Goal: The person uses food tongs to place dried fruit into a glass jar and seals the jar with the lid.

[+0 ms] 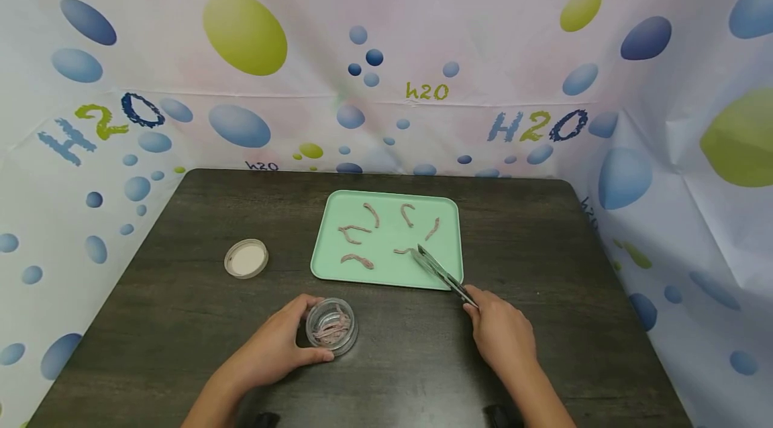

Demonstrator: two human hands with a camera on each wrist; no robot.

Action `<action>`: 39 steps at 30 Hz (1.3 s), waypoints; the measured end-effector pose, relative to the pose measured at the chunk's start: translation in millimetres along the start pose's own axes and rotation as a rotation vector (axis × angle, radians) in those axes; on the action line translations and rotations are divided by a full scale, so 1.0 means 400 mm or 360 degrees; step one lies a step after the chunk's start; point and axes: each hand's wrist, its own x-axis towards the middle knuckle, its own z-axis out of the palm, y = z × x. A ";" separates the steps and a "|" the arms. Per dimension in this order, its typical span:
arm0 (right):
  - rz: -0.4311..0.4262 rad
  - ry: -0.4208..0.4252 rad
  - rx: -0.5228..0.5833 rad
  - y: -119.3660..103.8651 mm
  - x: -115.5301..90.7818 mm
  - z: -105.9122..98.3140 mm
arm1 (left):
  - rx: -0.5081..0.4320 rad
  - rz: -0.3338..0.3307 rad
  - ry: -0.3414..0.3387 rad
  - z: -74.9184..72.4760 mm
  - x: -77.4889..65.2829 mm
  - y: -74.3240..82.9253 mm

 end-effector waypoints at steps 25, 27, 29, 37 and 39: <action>0.0019 0.0066 -0.0019 0.021 -0.007 0.012 | -0.0026 0.0016 -0.0036 0.002 -0.001 0.002; 0.0010 0.0078 -0.0019 0.021 -0.009 0.009 | -0.0026 0.0015 -0.0034 0.001 -0.001 0.002; 0.0008 0.0084 -0.0014 0.020 -0.011 0.005 | -0.0026 0.0009 -0.0038 0.000 0.000 0.002; -0.0008 0.0111 0.0000 0.014 -0.017 -0.008 | -0.0033 -0.0002 -0.0040 -0.002 0.001 0.000; -0.0019 0.0114 0.0006 0.012 -0.019 -0.012 | -0.0027 -0.0003 -0.0038 -0.002 0.001 -0.001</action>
